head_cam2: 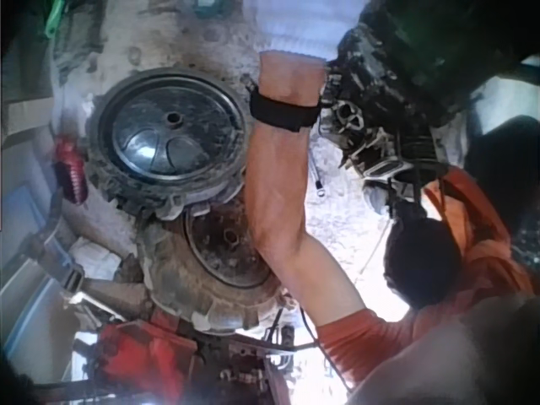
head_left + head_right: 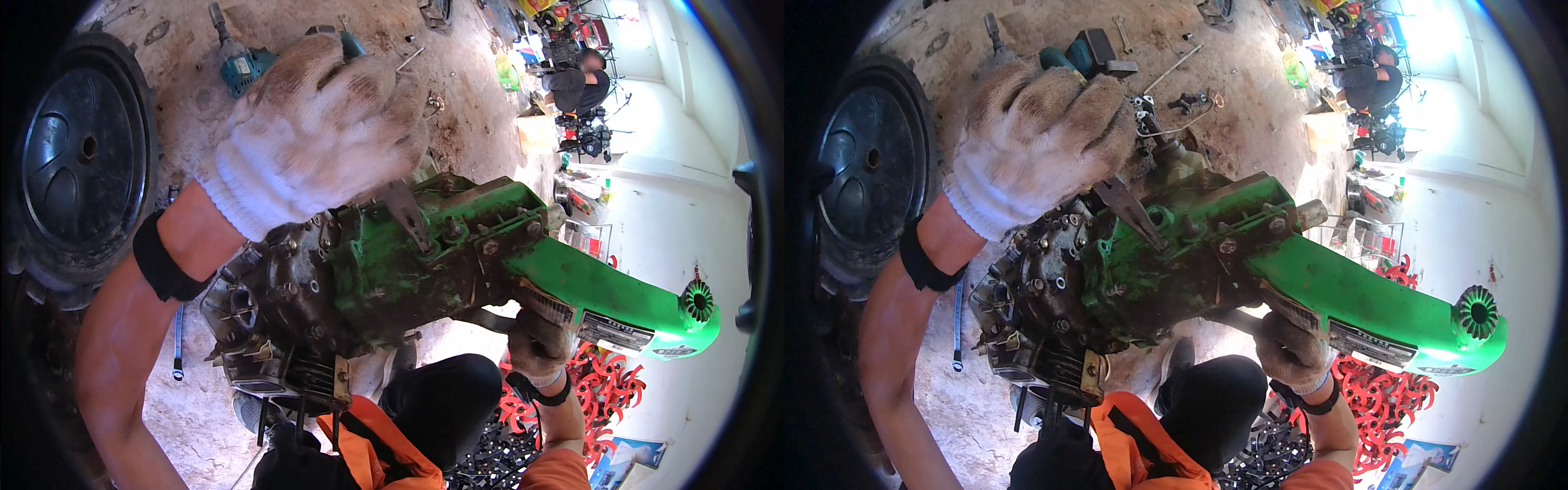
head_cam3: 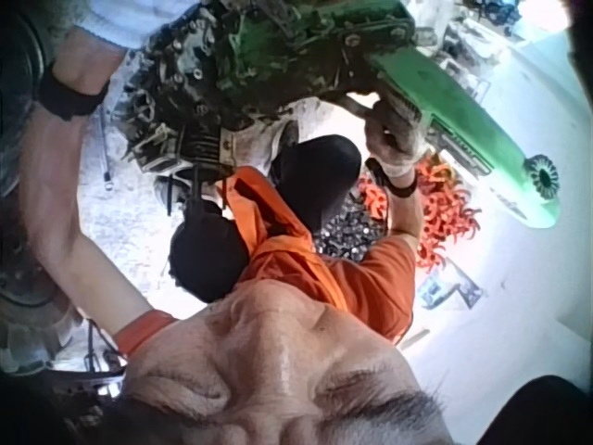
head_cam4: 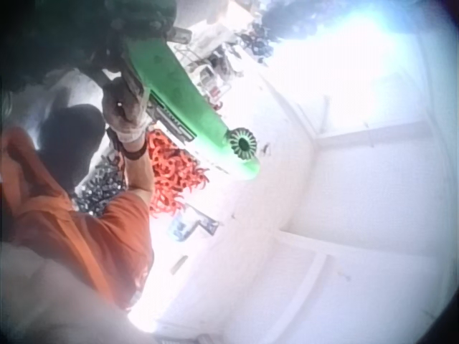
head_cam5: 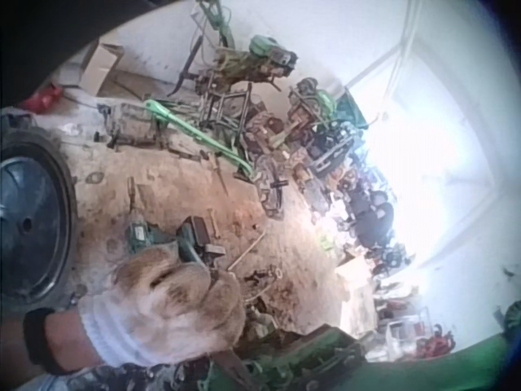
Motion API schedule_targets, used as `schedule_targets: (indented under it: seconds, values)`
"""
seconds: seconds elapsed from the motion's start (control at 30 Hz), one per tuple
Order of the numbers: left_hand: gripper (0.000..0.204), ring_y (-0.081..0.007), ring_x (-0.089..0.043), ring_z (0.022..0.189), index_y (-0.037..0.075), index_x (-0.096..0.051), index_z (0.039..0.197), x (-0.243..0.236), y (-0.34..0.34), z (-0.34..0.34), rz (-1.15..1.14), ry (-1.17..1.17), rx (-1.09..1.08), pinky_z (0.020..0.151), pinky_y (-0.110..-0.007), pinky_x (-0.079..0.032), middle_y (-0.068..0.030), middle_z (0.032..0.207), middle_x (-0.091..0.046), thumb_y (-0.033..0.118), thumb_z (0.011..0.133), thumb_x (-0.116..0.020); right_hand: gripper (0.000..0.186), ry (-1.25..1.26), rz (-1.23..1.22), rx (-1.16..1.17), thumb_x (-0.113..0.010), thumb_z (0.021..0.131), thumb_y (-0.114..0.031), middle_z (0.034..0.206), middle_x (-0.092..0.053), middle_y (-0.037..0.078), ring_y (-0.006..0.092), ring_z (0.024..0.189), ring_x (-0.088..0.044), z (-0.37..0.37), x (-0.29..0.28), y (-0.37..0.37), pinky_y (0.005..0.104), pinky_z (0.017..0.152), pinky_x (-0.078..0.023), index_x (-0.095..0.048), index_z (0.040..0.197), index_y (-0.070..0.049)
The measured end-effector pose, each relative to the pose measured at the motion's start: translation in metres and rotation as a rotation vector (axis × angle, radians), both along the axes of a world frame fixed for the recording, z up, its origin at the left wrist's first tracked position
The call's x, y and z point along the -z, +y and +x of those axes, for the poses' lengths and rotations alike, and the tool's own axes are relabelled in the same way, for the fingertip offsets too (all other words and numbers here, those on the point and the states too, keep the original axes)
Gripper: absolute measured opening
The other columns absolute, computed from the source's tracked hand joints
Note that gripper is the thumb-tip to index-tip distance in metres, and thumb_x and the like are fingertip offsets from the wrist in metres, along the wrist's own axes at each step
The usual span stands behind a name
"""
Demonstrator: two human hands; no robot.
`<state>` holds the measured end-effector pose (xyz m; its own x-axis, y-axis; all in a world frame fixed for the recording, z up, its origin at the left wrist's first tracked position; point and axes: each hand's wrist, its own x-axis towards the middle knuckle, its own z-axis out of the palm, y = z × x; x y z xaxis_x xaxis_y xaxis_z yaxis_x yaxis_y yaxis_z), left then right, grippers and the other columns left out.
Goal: The person disassembles a small green engine in a workshop, removing bolts and components with a wrench and pliers. They handle the cylinder head and other parts, placing them on the floor while continuing to work on the engine block.
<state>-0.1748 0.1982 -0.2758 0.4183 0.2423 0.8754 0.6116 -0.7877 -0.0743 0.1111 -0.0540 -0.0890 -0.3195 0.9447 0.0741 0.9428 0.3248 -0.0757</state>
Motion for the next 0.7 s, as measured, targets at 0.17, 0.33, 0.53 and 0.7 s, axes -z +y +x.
schedule_targets:
  seconds: [0.17,0.33,0.53,0.7]
  values:
    - [0.037,-0.0225,-0.063,0.12,0.025,-0.072,0.117,0.001,-0.008,0.003,-0.136,-0.01,0.0,0.108,-0.053,-0.052,0.0018,0.125,-0.068,0.027,0.08,-0.076,0.031,-0.004,0.007,-0.013,-0.073,0.074,0.015,0.121,-0.08,0.02,0.0291,0.091,-0.075,0.001,-0.001,-0.001,0.0381,0.072,-0.058,-0.084,0.099,0.001]
    - [0.039,-0.0291,-0.064,0.126,0.02,-0.071,0.115,-0.009,-0.001,0.004,-0.174,-0.087,0.149,0.114,-0.06,-0.052,-0.0042,0.121,-0.069,0.023,0.077,-0.076,0.024,-0.055,-0.001,0.014,-0.07,0.078,0.009,0.12,-0.082,0.021,0.0368,0.11,-0.076,-0.002,-0.001,-0.001,0.0474,0.096,-0.059,-0.08,0.098,0.0]
    - [0.037,-0.0346,-0.066,0.12,0.017,-0.071,0.112,-0.015,0.003,-0.003,-0.125,0.118,0.17,0.111,-0.062,-0.054,-0.0099,0.123,-0.068,0.02,0.075,-0.076,0.022,0.033,0.052,-0.059,-0.073,0.078,0.009,0.125,-0.081,0.021,0.037,0.115,-0.076,0.0,0.002,0.004,0.0467,0.1,-0.059,-0.081,0.097,0.0]
    - [0.02,-0.0305,-0.066,0.116,0.021,-0.075,0.103,-0.015,-0.002,-0.005,-0.158,0.104,0.138,0.111,-0.055,-0.053,-0.0069,0.113,-0.069,0.025,0.083,-0.071,0.029,0.066,-0.028,-0.016,-0.078,0.079,0.011,0.129,-0.079,0.02,0.0346,0.114,-0.077,0.004,0.003,-0.004,0.0423,0.097,-0.06,-0.083,0.107,0.003]
